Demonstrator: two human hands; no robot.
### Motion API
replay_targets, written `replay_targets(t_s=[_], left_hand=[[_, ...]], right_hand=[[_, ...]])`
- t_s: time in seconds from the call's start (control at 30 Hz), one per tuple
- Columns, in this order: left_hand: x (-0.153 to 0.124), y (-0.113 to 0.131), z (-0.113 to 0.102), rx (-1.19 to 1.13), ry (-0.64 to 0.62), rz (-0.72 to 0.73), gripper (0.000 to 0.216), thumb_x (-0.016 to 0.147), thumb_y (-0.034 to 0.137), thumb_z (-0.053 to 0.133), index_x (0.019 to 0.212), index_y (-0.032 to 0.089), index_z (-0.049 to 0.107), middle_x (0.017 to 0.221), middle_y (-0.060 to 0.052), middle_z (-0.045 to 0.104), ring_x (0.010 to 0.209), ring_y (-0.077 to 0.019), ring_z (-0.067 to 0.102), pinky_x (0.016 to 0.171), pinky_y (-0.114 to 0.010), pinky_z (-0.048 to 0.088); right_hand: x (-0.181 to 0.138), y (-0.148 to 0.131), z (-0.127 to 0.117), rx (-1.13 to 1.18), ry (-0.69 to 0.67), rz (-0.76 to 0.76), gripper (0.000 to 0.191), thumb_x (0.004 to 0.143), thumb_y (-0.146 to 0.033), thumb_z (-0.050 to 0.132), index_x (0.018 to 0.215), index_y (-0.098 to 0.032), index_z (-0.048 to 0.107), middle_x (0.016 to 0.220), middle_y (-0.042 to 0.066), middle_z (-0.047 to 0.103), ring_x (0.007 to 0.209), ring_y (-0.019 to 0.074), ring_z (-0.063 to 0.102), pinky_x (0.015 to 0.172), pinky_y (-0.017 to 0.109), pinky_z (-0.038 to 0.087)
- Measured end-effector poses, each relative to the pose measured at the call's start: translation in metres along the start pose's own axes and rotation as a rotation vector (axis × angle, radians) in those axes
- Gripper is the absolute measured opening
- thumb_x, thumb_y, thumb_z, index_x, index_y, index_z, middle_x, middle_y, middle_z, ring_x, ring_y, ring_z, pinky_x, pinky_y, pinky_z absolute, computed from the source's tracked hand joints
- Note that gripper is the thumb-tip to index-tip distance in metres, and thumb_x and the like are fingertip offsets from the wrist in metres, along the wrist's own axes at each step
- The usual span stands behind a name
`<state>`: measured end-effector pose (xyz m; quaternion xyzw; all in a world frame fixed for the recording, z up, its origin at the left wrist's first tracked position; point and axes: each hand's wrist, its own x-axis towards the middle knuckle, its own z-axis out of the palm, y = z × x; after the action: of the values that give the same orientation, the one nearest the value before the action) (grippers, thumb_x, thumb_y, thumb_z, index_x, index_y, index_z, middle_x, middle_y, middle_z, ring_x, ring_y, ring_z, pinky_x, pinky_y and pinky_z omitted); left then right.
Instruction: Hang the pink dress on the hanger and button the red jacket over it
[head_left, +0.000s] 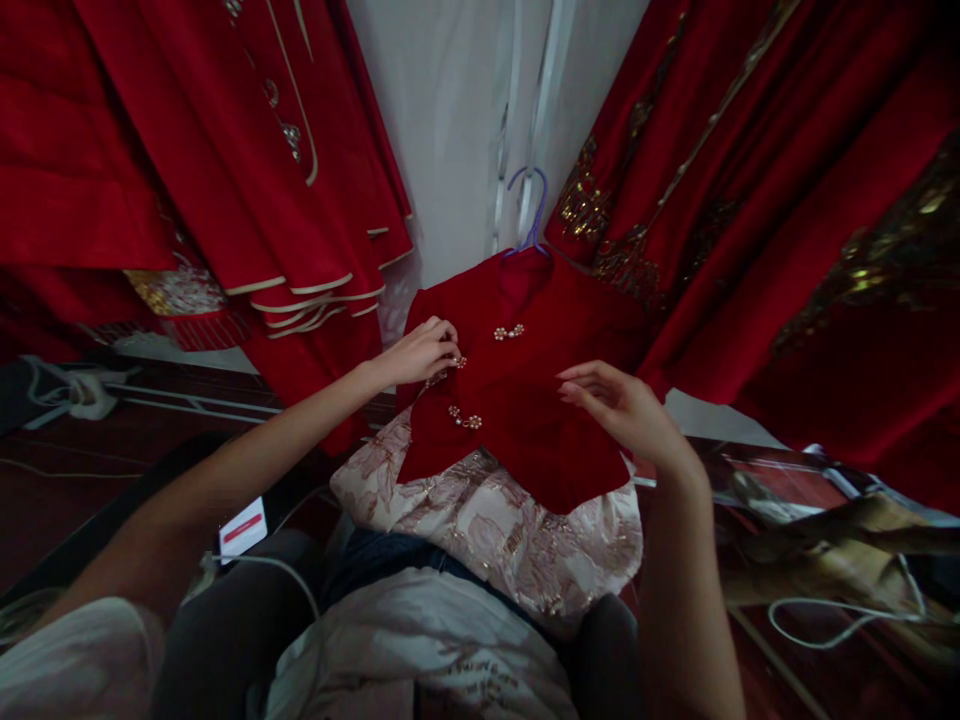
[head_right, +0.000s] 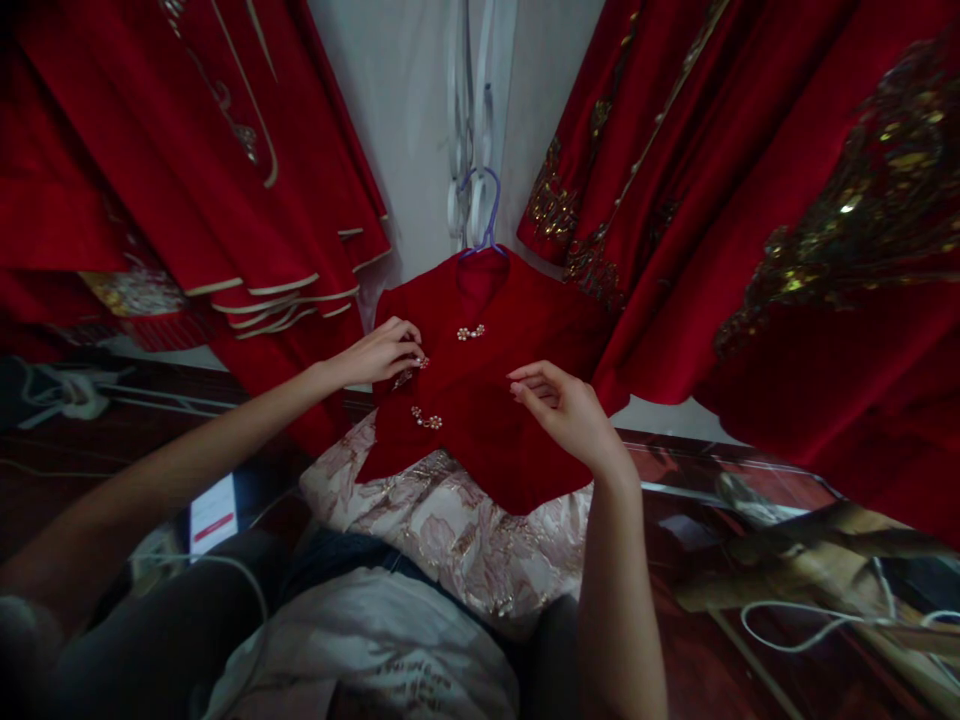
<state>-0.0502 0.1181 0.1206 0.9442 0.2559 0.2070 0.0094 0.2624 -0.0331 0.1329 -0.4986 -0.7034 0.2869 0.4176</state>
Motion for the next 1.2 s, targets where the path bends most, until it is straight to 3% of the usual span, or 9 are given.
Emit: replay_targets(t_s=[0.17, 0.37, 0.43, 0.57, 0.7, 0.83, 0.97, 1.1, 1.2], left_hand=[[0.018, -0.003, -0.01, -0.023, -0.142, 0.009, 0.012, 0.084, 0.028, 0.061, 0.087, 0.021, 0.07, 0.09, -0.006, 0.066, 0.095, -0.0201, 0.057, 0.094, -0.034, 0.037], [0.038, -0.005, -0.014, -0.145, -0.119, 0.048, 0.006, 0.078, 0.025, 0.067, 0.078, 0.026, 0.072, 0.072, 0.001, 0.068, 0.072, -0.0153, 0.059, 0.089, -0.03, 0.036], [0.048, 0.0, -0.012, -0.13, -0.057, 0.041, 0.011, 0.081, 0.026, 0.063, 0.087, 0.026, 0.073, 0.077, 0.0, 0.068, 0.072, -0.0156, 0.059, 0.085, -0.029, 0.037], [0.074, 0.019, -0.003, -0.029, 0.097, 0.027, 0.026, 0.085, 0.031, 0.059, 0.108, 0.022, 0.068, 0.1, -0.007, 0.065, 0.094, -0.0211, 0.056, 0.089, -0.033, 0.035], [0.092, 0.034, 0.005, 0.042, 0.061, 0.053, 0.02, 0.086, 0.029, 0.06, 0.1, 0.02, 0.071, 0.102, -0.009, 0.064, 0.098, -0.023, 0.053, 0.092, -0.036, 0.032], [0.096, 0.038, 0.005, -0.032, 0.062, 0.122, 0.012, 0.083, 0.027, 0.064, 0.088, 0.02, 0.072, 0.095, -0.007, 0.068, 0.097, -0.0227, 0.054, 0.095, -0.038, 0.029], [0.092, 0.039, 0.001, -0.043, 0.12, 0.148, 0.011, 0.082, 0.029, 0.066, 0.083, 0.019, 0.069, 0.08, -0.003, 0.068, 0.084, -0.0184, 0.06, 0.103, -0.041, 0.031], [0.088, 0.04, -0.001, 0.142, 0.162, 0.216, 0.016, 0.091, 0.029, 0.054, 0.09, 0.019, 0.067, 0.071, 0.002, 0.066, 0.073, -0.014, 0.063, 0.113, -0.043, 0.027], [0.086, 0.039, -0.001, 0.311, 0.169, 0.283, 0.023, 0.095, 0.024, 0.045, 0.096, 0.018, 0.067, 0.073, -0.001, 0.069, 0.073, -0.014, 0.065, 0.114, -0.043, 0.029]], right_hand=[[0.001, 0.001, 0.002, 0.009, 0.0, 0.0, 0.029, 0.086, -0.043, 0.059, 0.104, -0.021, 0.063, 0.094, 0.008, 0.071, 0.087, 0.0194, 0.07, 0.083, 0.038, 0.058], [0.002, 0.005, 0.002, 0.02, -0.004, -0.005, 0.027, 0.086, -0.043, 0.061, 0.103, -0.022, 0.063, 0.093, 0.007, 0.071, 0.088, 0.0196, 0.07, 0.083, 0.037, 0.058], [0.003, 0.006, 0.002, 0.023, -0.007, 0.001, 0.027, 0.085, -0.042, 0.061, 0.102, -0.022, 0.063, 0.093, 0.007, 0.071, 0.088, 0.0194, 0.07, 0.082, 0.037, 0.058], [0.002, 0.006, 0.002, 0.02, -0.003, 0.019, 0.027, 0.085, -0.042, 0.062, 0.103, -0.022, 0.063, 0.094, 0.007, 0.071, 0.088, 0.0193, 0.07, 0.084, 0.037, 0.058], [0.001, 0.004, 0.003, 0.024, -0.01, 0.03, 0.027, 0.085, -0.043, 0.062, 0.102, -0.022, 0.063, 0.094, 0.007, 0.071, 0.087, 0.0193, 0.07, 0.084, 0.037, 0.058], [0.002, 0.005, 0.003, 0.028, -0.027, 0.03, 0.026, 0.085, -0.042, 0.062, 0.102, -0.022, 0.063, 0.093, 0.006, 0.071, 0.086, 0.0187, 0.07, 0.082, 0.036, 0.058], [0.004, 0.007, 0.009, 0.011, -0.033, 0.022, 0.026, 0.084, -0.041, 0.062, 0.101, -0.021, 0.065, 0.092, 0.006, 0.071, 0.085, 0.0191, 0.069, 0.081, 0.037, 0.058], [0.009, 0.003, 0.023, -0.005, -0.019, -0.074, 0.025, 0.085, -0.041, 0.061, 0.103, -0.024, 0.065, 0.105, 0.006, 0.069, 0.098, 0.0196, 0.066, 0.091, 0.04, 0.055], [0.027, -0.006, 0.036, 0.066, 0.124, -0.199, 0.033, 0.084, -0.041, 0.064, 0.112, -0.025, 0.061, 0.123, 0.006, 0.061, 0.117, 0.0197, 0.058, 0.105, 0.041, 0.046]])
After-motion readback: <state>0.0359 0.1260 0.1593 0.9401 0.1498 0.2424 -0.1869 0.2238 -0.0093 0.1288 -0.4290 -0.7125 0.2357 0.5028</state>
